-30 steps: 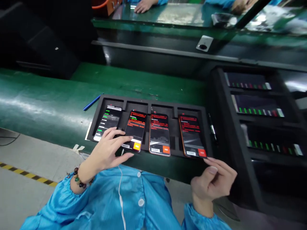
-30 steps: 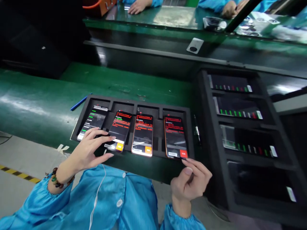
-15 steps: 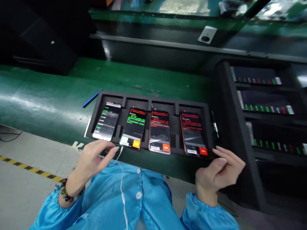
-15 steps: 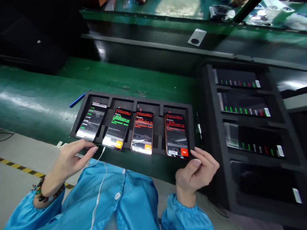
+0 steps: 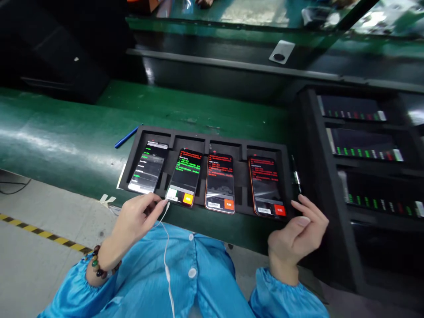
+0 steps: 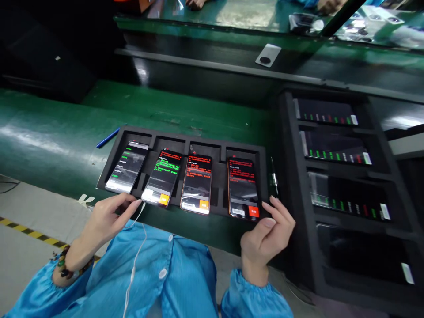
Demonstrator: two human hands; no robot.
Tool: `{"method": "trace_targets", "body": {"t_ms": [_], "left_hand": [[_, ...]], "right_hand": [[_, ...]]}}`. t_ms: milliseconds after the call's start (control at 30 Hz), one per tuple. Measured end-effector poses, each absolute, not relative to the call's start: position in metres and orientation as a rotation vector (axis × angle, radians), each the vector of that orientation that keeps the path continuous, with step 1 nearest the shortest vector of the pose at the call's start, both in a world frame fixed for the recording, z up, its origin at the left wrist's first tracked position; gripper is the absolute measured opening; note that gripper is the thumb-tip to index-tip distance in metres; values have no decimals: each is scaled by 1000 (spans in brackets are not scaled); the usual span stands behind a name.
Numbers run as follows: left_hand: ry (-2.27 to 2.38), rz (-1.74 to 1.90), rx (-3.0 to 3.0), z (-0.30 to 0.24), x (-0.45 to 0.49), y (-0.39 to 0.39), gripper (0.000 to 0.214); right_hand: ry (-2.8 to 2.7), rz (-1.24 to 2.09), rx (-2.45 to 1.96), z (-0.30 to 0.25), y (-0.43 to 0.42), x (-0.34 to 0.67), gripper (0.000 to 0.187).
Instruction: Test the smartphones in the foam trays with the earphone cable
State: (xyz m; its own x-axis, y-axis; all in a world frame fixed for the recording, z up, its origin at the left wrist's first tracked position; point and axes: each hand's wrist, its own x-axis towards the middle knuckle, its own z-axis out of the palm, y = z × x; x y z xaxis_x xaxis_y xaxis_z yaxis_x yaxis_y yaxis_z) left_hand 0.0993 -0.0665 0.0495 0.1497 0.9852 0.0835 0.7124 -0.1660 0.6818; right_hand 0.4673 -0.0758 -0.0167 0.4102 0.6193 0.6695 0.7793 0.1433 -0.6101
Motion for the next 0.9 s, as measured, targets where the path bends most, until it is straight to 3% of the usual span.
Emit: {"method": "trace_targets", "body": {"t_ms": [100,300,433,633,867,900], "left_hand": [[1520,783,2068,49,98,-67,19],[1473,759,2017,45,105,-71,29],[1526,725,1790,43,108,-77,15],[1415,575,1371,36,111,-84,34],[1469,824,1857,31,109,-81,10],[1441,823,1895,31,109,-81,14]], "right_hand": [[-1279,-143,-1565,-16,-75,468,45],[-1273,-84,-1601,-15,-76,468,48],[-1216,-33,-1652,-16,-77,469,52],[-1174,-16,-1694,-17,-76,470,57],[-1122,-11,-1679,-13,-71,464,59],[-1111,-12,-1685,-12,-70,463,62]]}}
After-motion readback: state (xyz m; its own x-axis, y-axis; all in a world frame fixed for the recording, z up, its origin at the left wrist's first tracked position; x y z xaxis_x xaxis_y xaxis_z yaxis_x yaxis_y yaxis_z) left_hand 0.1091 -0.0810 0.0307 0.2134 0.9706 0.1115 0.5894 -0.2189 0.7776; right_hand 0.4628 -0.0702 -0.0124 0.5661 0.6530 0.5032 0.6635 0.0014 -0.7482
